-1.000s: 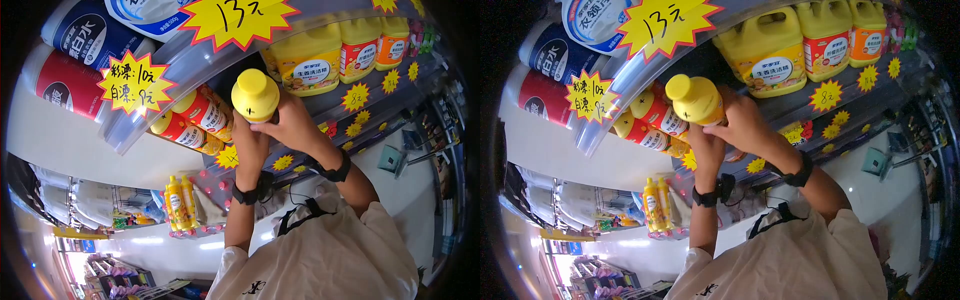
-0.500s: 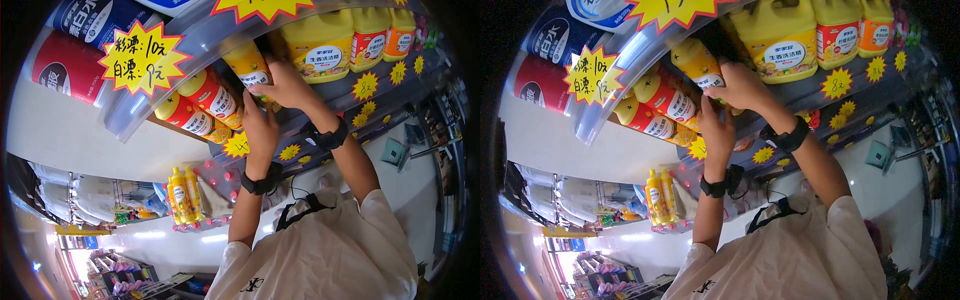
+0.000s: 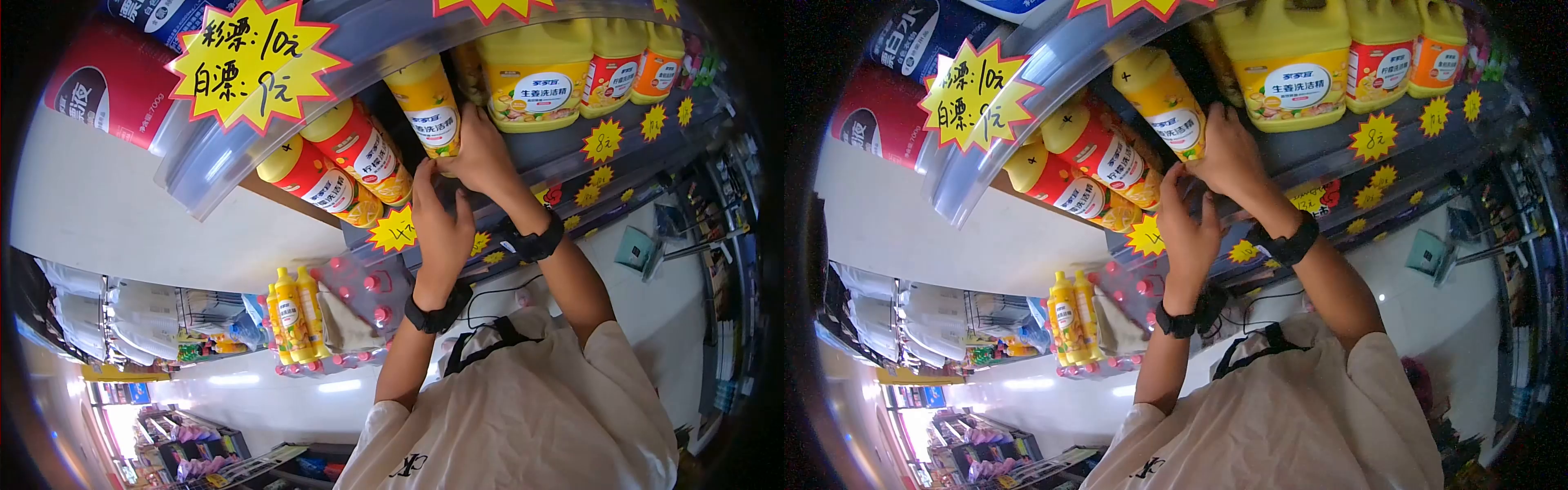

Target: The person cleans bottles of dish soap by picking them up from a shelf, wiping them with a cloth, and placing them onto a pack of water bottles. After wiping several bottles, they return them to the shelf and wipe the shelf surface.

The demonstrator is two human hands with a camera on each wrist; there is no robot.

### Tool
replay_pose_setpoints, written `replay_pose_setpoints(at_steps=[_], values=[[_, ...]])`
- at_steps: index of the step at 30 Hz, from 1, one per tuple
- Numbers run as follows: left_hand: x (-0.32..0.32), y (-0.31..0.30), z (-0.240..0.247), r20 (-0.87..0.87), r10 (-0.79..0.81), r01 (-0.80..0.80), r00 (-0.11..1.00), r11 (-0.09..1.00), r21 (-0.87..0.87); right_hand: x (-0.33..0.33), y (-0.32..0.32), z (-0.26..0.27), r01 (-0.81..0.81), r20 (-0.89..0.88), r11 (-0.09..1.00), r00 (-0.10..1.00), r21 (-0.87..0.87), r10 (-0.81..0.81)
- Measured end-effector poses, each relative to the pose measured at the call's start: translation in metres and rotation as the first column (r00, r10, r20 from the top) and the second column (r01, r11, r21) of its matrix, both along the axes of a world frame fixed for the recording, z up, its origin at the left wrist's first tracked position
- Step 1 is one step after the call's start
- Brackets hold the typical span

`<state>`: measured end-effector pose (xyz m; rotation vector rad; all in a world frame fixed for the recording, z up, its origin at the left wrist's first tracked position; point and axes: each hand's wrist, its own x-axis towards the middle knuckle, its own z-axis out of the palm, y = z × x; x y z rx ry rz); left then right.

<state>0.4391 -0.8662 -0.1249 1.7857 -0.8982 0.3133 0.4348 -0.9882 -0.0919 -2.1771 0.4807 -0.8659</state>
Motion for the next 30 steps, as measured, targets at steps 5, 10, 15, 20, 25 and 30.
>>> replay_pose_setpoints(at_steps=[5, 10, 15, 20, 25, 30], values=[[-0.006, 0.008, 0.003, -0.069, -0.069, 0.073, 0.995, 0.996, 0.053, 0.009, -0.013, -0.006, -0.148, -0.015, 0.987, 0.989, 0.066, 0.149], [-0.004, 0.009, 0.007, -0.107, -0.132, 0.140, 0.985, 0.988, 0.070, 0.008, -0.011, -0.007, -0.125, -0.054, 0.988, 0.990, 0.091, 0.130], [-0.010, 0.015, 0.003, -0.062, -0.114, 0.117, 0.992, 0.991, 0.056, 0.012, -0.012, 0.000, -0.062, -0.185, 0.998, 0.980, 0.033, 0.067], [-0.022, 0.024, 0.018, -0.033, -0.175, 0.178, 0.984, 0.974, 0.139, 0.032, -0.012, 0.008, -0.043, -0.327, 0.998, 0.945, -0.043, 0.026], [-0.025, 0.032, 0.018, -0.111, -0.251, 0.266, 0.962, 0.952, 0.150, 0.058, -0.016, 0.004, -0.101, -0.394, 0.986, 0.918, -0.129, 0.042], [-0.024, 0.037, 0.016, -0.024, -0.376, 0.371, 0.926, 0.902, 0.222, 0.086, -0.016, 0.005, -0.067, -0.432, 0.992, 0.902, -0.104, 0.016]])
